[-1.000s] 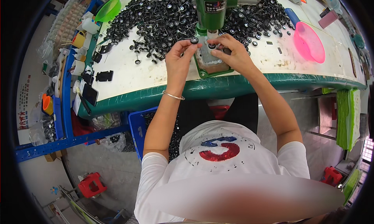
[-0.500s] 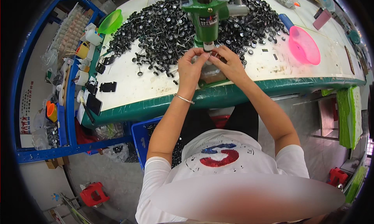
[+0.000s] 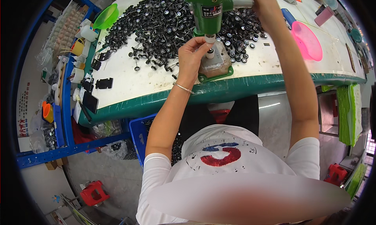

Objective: The person assembles black plastic components using a small manual press.

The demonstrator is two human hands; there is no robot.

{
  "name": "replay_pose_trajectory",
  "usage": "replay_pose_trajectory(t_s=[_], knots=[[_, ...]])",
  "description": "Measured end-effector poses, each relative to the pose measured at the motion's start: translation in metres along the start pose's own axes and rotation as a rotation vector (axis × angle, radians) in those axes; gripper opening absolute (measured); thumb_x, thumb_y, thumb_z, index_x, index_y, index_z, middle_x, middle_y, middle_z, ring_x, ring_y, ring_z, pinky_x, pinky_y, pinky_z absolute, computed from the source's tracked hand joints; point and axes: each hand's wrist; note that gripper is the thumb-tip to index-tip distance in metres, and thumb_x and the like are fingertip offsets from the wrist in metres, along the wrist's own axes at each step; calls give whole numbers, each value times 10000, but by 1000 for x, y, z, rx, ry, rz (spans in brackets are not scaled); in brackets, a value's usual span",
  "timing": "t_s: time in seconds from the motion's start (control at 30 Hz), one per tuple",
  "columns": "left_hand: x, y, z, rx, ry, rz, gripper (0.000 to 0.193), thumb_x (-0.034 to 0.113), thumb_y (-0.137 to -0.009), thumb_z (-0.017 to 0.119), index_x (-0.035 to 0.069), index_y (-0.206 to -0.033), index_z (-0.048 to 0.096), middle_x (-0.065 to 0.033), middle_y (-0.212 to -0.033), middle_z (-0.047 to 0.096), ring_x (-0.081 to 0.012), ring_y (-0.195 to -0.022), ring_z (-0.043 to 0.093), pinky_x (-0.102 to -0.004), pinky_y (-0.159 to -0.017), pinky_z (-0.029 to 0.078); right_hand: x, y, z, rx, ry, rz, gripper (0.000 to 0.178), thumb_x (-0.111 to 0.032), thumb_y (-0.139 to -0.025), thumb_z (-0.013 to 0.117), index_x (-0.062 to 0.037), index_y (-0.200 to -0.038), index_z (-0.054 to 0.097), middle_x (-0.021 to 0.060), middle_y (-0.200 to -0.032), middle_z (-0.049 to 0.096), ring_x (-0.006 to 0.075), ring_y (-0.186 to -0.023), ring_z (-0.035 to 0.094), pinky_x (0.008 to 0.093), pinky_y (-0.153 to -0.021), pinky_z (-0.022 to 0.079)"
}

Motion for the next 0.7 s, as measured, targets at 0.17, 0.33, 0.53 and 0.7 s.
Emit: replay_pose_trajectory(t_s=[0.17, 0.33, 0.53, 0.7], knots=[[0, 0, 2, -32, -6, 20, 121, 44, -865, 725, 10, -980, 718, -9, -910, 704, -65, -817, 613, -219, -763, 473, -98, -62, 35, 52, -517, 76, 267, -321, -1023, 550, -101, -904, 642, -43, -685, 535, 63, -583, 476, 215, -520, 362], [1, 1, 6, -15, -41, 40, 108, 46, -866, 724, 15, -969, 723, -8, -902, 701, -64, -801, 610, -220, -747, 473, -78, -92, 45, -9, -365, -82, 282, -327, -974, 622, -111, -802, 563, -61, -603, 432, 44, -421, 323, 208, -363, 214], [-1, 3, 0, 2, -84, 74, 112, 54, -868, 724, 17, -973, 722, -9, -889, 698, -63, -802, 610, -225, -745, 483, -97, -40, 52, 72, -412, -269, 266, -282, -931, 651, -126, -761, 521, -74, -606, 402, 28, -437, 331, 208, -381, 239], [-3, 3, 0, -12, -103, 81, 110, 63, -873, 721, 14, -972, 718, -9, -878, 696, -68, -800, 611, -230, -748, 488, -97, -22, 48, 72, -444, -454, 273, -268, -938, 649, -134, -742, 513, -83, -584, 393, 20, -422, 318, 202, -381, 238]])
Point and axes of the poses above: each hand's wrist, its own y-axis away from the middle knuckle, its own z-axis out of the palm, x = y × z
